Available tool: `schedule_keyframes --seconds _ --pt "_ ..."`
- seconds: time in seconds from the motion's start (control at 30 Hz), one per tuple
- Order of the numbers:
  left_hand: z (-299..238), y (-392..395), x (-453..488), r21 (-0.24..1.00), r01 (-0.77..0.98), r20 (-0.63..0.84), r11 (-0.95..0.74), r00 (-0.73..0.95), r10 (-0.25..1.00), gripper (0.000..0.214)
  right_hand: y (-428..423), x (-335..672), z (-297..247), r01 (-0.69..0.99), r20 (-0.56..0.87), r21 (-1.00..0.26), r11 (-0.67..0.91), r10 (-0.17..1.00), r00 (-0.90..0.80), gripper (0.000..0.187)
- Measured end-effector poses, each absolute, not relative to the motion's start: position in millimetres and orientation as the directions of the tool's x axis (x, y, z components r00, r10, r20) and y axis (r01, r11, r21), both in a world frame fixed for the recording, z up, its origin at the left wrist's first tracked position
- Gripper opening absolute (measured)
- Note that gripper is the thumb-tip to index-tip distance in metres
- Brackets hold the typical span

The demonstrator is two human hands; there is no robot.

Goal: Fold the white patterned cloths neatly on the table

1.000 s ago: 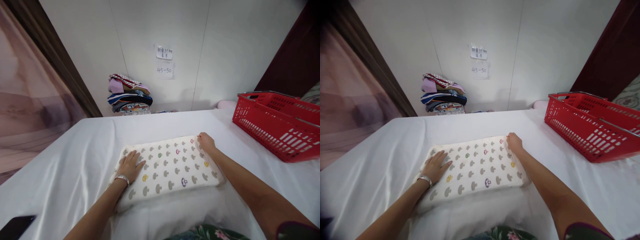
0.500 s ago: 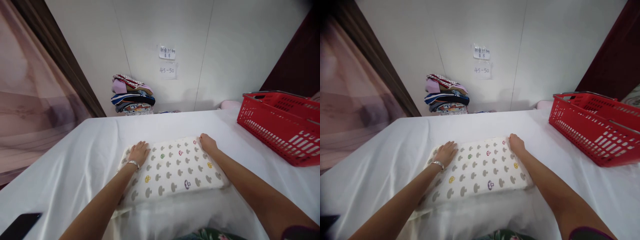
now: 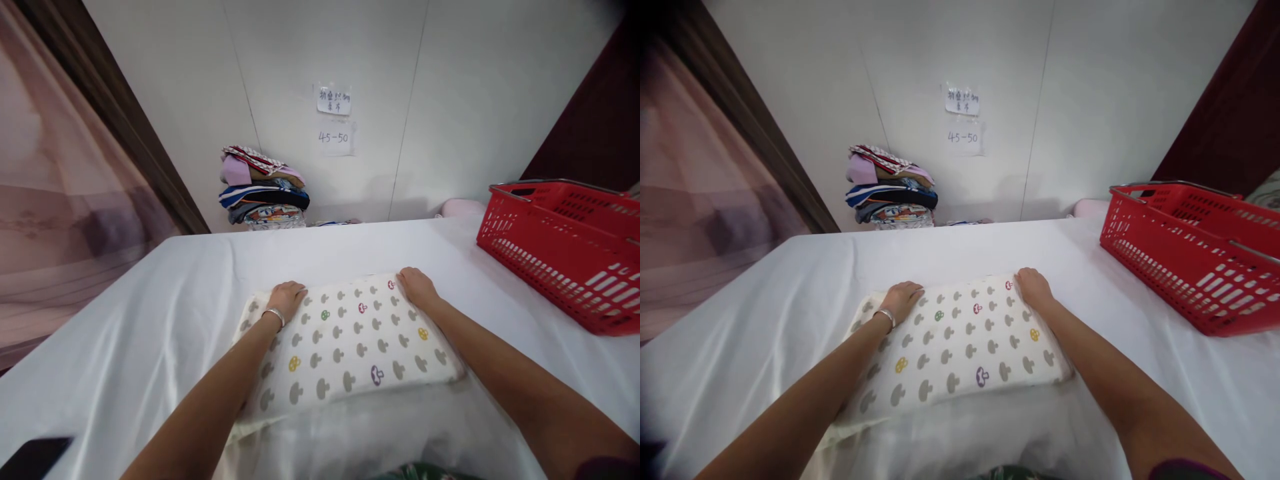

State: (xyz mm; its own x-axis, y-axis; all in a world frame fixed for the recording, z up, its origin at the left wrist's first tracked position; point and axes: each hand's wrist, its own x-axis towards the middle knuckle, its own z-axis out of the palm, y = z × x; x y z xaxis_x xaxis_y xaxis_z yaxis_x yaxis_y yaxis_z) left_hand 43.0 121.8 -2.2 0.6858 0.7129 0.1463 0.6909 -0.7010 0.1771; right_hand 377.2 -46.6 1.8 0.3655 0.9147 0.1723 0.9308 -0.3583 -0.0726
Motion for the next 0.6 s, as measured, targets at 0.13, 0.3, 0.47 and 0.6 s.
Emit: schedule_keyframes --seconds 0.13,0.3,0.47,0.6 --pt "-2 122 43 0.192 0.692 0.138 -0.696 0.683 0.717 0.027 -45 380 1 0.922 0.141 -0.123 -0.367 0.913 0.382 0.028" --pt "0 123 45 0.181 0.684 0.157 -0.707 0.689 0.707 0.027 -43 385 -4 0.915 0.125 -0.202 -0.348 0.918 0.377 0.027" --pt "-2 122 44 0.146 0.684 0.182 -0.715 0.692 0.699 0.028 -39 387 -8 0.899 0.118 -0.235 -0.37 0.907 0.405 0.03" --pt "-2 122 44 0.132 0.702 0.18 -0.7 0.677 0.713 0.032 -44 387 -8 0.921 0.185 -0.237 -0.311 0.916 0.357 0.028"
